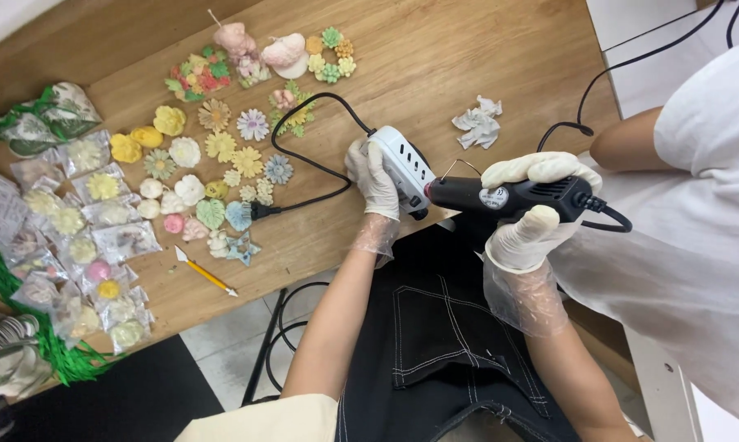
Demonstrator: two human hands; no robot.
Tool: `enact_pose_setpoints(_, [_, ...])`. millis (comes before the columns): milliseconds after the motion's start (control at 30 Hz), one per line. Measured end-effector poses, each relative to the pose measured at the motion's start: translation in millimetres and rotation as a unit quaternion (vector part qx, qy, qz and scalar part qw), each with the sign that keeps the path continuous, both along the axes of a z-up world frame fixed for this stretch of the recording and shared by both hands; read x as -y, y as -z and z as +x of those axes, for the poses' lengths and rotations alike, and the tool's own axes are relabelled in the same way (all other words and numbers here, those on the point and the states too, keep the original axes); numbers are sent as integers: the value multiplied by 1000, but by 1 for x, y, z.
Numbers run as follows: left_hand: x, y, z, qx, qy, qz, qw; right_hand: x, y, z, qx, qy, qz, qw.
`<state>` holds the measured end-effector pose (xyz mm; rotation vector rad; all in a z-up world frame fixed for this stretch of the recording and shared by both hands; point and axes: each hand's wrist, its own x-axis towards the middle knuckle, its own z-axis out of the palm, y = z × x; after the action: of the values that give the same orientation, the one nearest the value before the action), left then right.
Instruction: The person wipes a white electric wax warmer with a tissue, turns and repositions it, attaches its power cord, and uses a hot air gun to heat and remove wax residue from its surface, continuing to wipe the device. They work at a wooden table covered with silicone molds and wax flower decorations.
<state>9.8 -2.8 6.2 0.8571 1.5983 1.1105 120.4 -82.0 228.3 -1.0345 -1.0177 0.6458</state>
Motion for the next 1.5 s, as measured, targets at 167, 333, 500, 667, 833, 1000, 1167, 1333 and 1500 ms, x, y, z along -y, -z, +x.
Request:
enact_pose_setpoints(167, [-2, 28, 6, -55, -8, 17, 998, 9, -2, -4, 41, 20, -1, 999])
enact_pose_setpoints(333, [-2, 19, 8, -58, -17, 15, 998, 6, 3, -9, 84, 53, 10, 995])
enact_pose_setpoints(500, [-2, 4, 7, -67, -9, 4, 998, 2, 11, -9, 56, 66, 51, 995])
enact_pose_setpoints(667, [-2, 9, 8, -66, 3, -9, 998, 10, 6, -12, 92, 75, 21, 993])
enact_pose_setpoints(833, [-3, 10, 8, -76, 2, -7, 997, 10, 15, -9, 79, 69, 21, 994])
enact_pose_setpoints(1000, [-2, 11, 8, -71, 14, 0, 997, -4, 17, -10, 88, 98, 45, 990])
enact_pose_setpoints(1167, [-2, 12, 8, -69, 13, 5, 997, 10, 24, -5, 107, 94, 37, 989])
enact_pose_setpoints(1333, [-1, 11, 7, -70, 13, 2, 997, 22, 26, -10, 106, 91, 27, 990])
enact_pose_setpoints(1500, [-1, 9, 7, -68, 16, -4, 998, 10, 22, -17, 103, 114, 36, 987])
